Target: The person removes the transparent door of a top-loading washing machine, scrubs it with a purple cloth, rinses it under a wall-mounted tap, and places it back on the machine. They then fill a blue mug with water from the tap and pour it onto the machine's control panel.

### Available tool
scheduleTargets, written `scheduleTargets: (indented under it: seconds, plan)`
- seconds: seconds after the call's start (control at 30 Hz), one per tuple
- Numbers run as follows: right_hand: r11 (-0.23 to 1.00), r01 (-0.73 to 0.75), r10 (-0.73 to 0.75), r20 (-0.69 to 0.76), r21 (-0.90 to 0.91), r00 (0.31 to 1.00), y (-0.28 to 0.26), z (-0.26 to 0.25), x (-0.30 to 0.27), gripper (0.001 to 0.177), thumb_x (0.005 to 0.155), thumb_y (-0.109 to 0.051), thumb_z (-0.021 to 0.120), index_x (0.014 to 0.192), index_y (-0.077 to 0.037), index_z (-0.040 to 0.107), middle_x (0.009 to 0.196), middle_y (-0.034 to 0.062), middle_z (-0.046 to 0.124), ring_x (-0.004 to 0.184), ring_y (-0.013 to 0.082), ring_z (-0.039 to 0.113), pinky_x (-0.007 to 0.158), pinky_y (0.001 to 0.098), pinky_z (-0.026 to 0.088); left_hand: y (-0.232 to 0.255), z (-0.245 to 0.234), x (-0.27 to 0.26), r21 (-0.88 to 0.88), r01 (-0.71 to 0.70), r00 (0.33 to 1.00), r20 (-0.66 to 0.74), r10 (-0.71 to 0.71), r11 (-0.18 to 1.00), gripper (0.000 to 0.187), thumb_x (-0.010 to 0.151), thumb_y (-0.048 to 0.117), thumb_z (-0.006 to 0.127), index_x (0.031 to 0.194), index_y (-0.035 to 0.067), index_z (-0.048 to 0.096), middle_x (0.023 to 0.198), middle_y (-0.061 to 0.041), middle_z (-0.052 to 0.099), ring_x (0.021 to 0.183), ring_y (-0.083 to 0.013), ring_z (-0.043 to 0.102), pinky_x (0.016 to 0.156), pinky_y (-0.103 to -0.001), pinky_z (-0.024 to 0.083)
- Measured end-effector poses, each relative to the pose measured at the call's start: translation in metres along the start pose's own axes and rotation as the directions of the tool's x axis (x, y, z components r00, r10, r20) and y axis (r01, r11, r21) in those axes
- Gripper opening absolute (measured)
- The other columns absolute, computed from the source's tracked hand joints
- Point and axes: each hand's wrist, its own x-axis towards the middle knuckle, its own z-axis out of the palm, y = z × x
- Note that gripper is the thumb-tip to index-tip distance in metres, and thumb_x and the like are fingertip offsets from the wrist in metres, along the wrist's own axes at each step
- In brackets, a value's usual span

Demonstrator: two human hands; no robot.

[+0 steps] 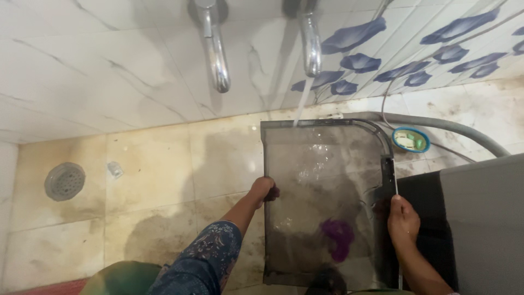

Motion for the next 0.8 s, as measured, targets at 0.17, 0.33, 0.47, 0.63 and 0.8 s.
scheduleTargets:
  seconds: [0.17, 0.33, 0.47, 0.63, 0.8]
  plan:
    - [0.995, 0.074, -0.078, -0.067, -0.061, 0.995, 0.006, -0.010, -0.011, 0.045, 0.107, -0.041, 0.061, 0.117, 0.002, 0.071, 0.079, 0.0079, 0.063, 0.078, 0.0141, 0.058, 0.074, 0.0337, 0.048, -0.003, 0.010, 0.005, 0.122, -0.011, 0.997, 0.079, 0.002, 0.992, 0.023, 0.090, 0.014, 0.050, 0.088, -0.005, 0.063, 0.074, -0.018, 0.069, 0.058, -0.0281, 0.064, 0.052, -0.040, 0.051]
    - [0.994, 0.012, -0.019, -0.064, -0.104, 0.998, 0.002, -0.019, -0.016, 0.046, 0.108, -0.042, 0.059, 0.117, 0.001, 0.072, 0.077, 0.0094, 0.063, 0.075, 0.0167, 0.058, 0.073, 0.0353, 0.048, -0.007, 0.021, 0.008, 0.076, 0.006, 0.999, 0.049, -0.010, 0.997, 0.016, 0.091, 0.012, 0.050, 0.087, 0.000, 0.060, 0.075, -0.016, 0.068, 0.061, -0.0276, 0.067, 0.052, -0.040, 0.052]
    - [0.993, -0.003, -0.010, -0.107, -0.122, 0.994, 0.001, -0.023, -0.016, 0.045, 0.108, -0.041, 0.060, 0.118, 0.002, 0.071, 0.077, 0.0100, 0.062, 0.075, 0.0168, 0.057, 0.072, 0.0353, 0.047, -0.004, 0.028, 0.016, 0.099, 0.023, 0.999, 0.038, -0.027, 0.995, 0.016, 0.091, 0.014, 0.051, 0.086, 0.001, 0.060, 0.076, -0.016, 0.068, 0.062, -0.0278, 0.068, 0.053, -0.039, 0.053]
    - [0.995, 0.051, -0.059, -0.107, -0.082, 0.992, 0.009, -0.028, -0.023, 0.043, 0.110, -0.038, 0.058, 0.114, 0.003, 0.070, 0.077, 0.0081, 0.060, 0.073, 0.0153, 0.055, 0.070, 0.0348, 0.046, 0.001, 0.037, 0.022, 0.146, -0.011, 0.999, 0.037, 0.006, 0.989, 0.019, 0.093, 0.018, 0.052, 0.088, 0.002, 0.059, 0.076, -0.016, 0.068, 0.062, -0.0289, 0.068, 0.052, -0.040, 0.053]
    - [0.993, -0.059, 0.046, -0.124, -0.098, 0.991, 0.017, -0.032, -0.028, 0.047, 0.115, -0.037, 0.058, 0.103, 0.007, 0.070, 0.072, 0.0118, 0.056, 0.075, 0.0170, 0.049, 0.070, 0.0373, 0.043, 0.000, 0.041, 0.021, 0.177, -0.053, 0.998, 0.054, 0.044, 0.983, 0.016, 0.090, 0.017, 0.055, 0.092, 0.002, 0.061, 0.078, -0.017, 0.070, 0.062, -0.0287, 0.068, 0.051, -0.041, 0.050]
